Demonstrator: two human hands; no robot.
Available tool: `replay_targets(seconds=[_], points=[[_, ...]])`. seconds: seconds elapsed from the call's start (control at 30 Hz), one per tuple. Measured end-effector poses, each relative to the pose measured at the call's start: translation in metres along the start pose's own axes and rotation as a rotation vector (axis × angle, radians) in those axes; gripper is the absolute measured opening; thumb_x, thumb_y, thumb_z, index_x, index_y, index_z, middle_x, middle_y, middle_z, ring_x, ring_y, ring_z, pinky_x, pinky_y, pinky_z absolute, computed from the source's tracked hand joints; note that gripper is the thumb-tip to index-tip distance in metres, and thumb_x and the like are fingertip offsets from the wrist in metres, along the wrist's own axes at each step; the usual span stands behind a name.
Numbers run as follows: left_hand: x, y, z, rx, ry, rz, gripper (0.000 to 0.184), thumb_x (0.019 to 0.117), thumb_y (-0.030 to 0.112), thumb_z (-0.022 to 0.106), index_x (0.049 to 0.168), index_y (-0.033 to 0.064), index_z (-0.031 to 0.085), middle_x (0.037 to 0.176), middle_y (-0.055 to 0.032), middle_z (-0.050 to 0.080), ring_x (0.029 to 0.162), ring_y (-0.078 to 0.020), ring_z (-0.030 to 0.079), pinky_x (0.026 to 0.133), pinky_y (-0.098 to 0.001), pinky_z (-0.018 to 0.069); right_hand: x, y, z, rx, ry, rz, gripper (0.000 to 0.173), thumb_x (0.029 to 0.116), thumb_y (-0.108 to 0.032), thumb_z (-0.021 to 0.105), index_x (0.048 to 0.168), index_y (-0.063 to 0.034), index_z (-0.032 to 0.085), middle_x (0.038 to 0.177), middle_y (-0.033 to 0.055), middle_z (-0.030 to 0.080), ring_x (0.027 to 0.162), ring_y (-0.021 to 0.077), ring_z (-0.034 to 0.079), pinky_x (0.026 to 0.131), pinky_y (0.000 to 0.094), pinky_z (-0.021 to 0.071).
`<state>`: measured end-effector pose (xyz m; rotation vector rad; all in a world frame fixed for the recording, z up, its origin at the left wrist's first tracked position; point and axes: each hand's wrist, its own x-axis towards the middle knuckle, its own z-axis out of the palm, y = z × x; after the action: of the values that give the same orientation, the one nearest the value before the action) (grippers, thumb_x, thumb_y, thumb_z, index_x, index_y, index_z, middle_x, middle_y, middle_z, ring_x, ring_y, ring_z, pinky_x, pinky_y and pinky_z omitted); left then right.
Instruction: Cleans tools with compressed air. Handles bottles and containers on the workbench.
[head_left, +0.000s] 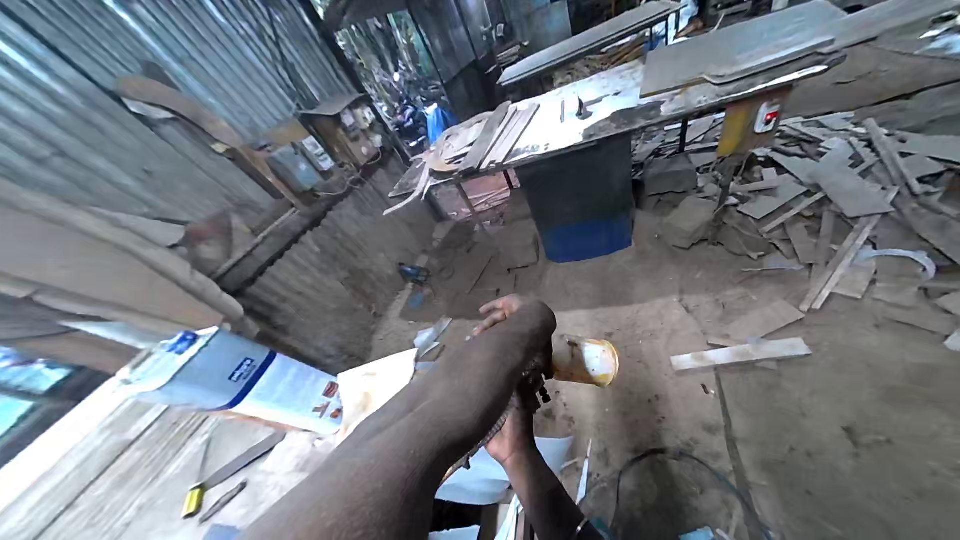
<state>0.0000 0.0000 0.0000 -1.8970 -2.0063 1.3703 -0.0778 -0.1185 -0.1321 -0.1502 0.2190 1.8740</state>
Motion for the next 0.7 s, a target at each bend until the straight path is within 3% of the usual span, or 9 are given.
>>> replay_targets(seconds=[0.1,0.17,0.37,0.4,0.47,0.5,0.53,0.6,0.7], points=[[0.009,-0.004,0.002,0.107,-0.003,0.025,0.072,0.0761,0.065,0.075,0.115,0.0047,0.067,0.109,-0.0263,0.066,0.095,-0.0443,0.065,0.073,-0.0661,0.0477,0.007,0.005,-0.004,0.008,-0.017,0.016,0.047,0.1043,-0.054,0.044,0.083,-0.0146,0.058,0.061,-0.0007,0.05,0.047,0.0113,0.049,0.046,0.0257,0.0454],[0.004,-0.009,0.002,0.062,-0.003,0.033,0.084,0.0666,0.074,0.077,0.114,0.0055,0.068,0.11,-0.0259,0.066,0.097,-0.045,0.065,0.076,-0.0684,0.0474,0.01,0.005,-0.004,-0.002,-0.01,0.036,0.054,0.1031,-0.061,0.041,0.079,-0.015,0.056,0.06,-0.0007,0.048,0.044,0.0113,0.046,0.043,0.0253,0.0431],[-0.015,-0.026,-0.003,-0.091,-0.017,0.109,0.081,0.0644,0.07,0.082,0.108,0.0036,0.071,0.109,-0.0247,0.068,0.102,-0.0442,0.065,0.079,-0.0685,0.0487,0.008,0.009,-0.001,-0.09,0.059,0.037,0.042,0.1069,-0.049,0.042,0.093,-0.0134,0.058,0.064,0.0015,0.052,0.05,0.0134,0.054,0.05,0.0289,0.051],[-0.023,-0.029,-0.007,-0.091,-0.029,0.127,0.079,0.0678,0.069,0.082,0.11,0.003,0.07,0.111,-0.0249,0.067,0.104,-0.0444,0.065,0.08,-0.0683,0.0485,0.008,0.008,0.0,-0.091,0.041,0.029,0.041,0.1073,-0.047,0.042,0.092,-0.0132,0.06,0.062,0.0005,0.051,0.048,0.0122,0.052,0.048,0.0274,0.0494],[-0.017,-0.032,-0.007,-0.108,-0.019,0.093,0.085,0.0591,0.074,0.083,0.106,0.0043,0.072,0.108,-0.0238,0.069,0.101,-0.0432,0.066,0.078,-0.0677,0.0498,0.011,0.006,0.0,-0.101,0.015,0.017,0.047,0.1083,-0.046,0.04,0.078,-0.0131,0.055,0.057,-0.0012,0.047,0.042,0.0098,0.046,0.043,0.024,0.0444],[-0.017,-0.036,-0.007,-0.127,-0.015,0.094,0.082,0.061,0.073,0.083,0.104,0.0047,0.072,0.107,-0.0227,0.069,0.101,-0.042,0.066,0.079,-0.0664,0.0504,0.011,0.006,0.0,-0.118,0.023,0.014,0.048,0.1084,-0.044,0.041,0.076,-0.0123,0.054,0.055,-0.001,0.047,0.041,0.0099,0.046,0.042,0.0239,0.0443],[-0.01,-0.04,-0.004,-0.133,0.021,0.093,0.079,0.0596,0.075,0.081,0.099,0.0063,0.073,0.104,-0.0199,0.071,0.099,-0.039,0.068,0.079,-0.0639,0.0529,0.012,0.005,0.0,-0.154,0.029,0.008,0.045,0.1086,-0.042,0.043,0.078,-0.0112,0.055,0.055,-0.0005,0.047,0.041,0.0105,0.046,0.042,0.0248,0.0451],[0.002,-0.05,-0.002,-0.199,-0.01,0.101,0.072,0.0714,0.067,0.081,0.102,0.0016,0.073,0.111,-0.0218,0.07,0.108,-0.0404,0.066,0.09,-0.0656,0.0503,0.009,0.001,-0.001,-0.293,0.024,-0.022,0.026,0.107,-0.029,0.046,0.097,-0.0091,0.061,0.06,0.0004,0.051,0.046,0.0112,0.05,0.047,0.0274,0.049],[0.027,-0.074,0.009,-0.291,-0.118,0.155,0.07,0.0771,0.071,0.074,0.098,0.0038,0.074,0.099,-0.0173,0.072,0.092,-0.0336,0.069,0.083,-0.0588,0.053,0.003,-0.014,0.003,-0.615,0.093,-0.044,0.028,0.1049,-0.019,0.055,0.128,-0.0039,0.058,0.084,0.0071,0.063,0.063,0.0148,0.061,0.059,0.0323,0.057]])
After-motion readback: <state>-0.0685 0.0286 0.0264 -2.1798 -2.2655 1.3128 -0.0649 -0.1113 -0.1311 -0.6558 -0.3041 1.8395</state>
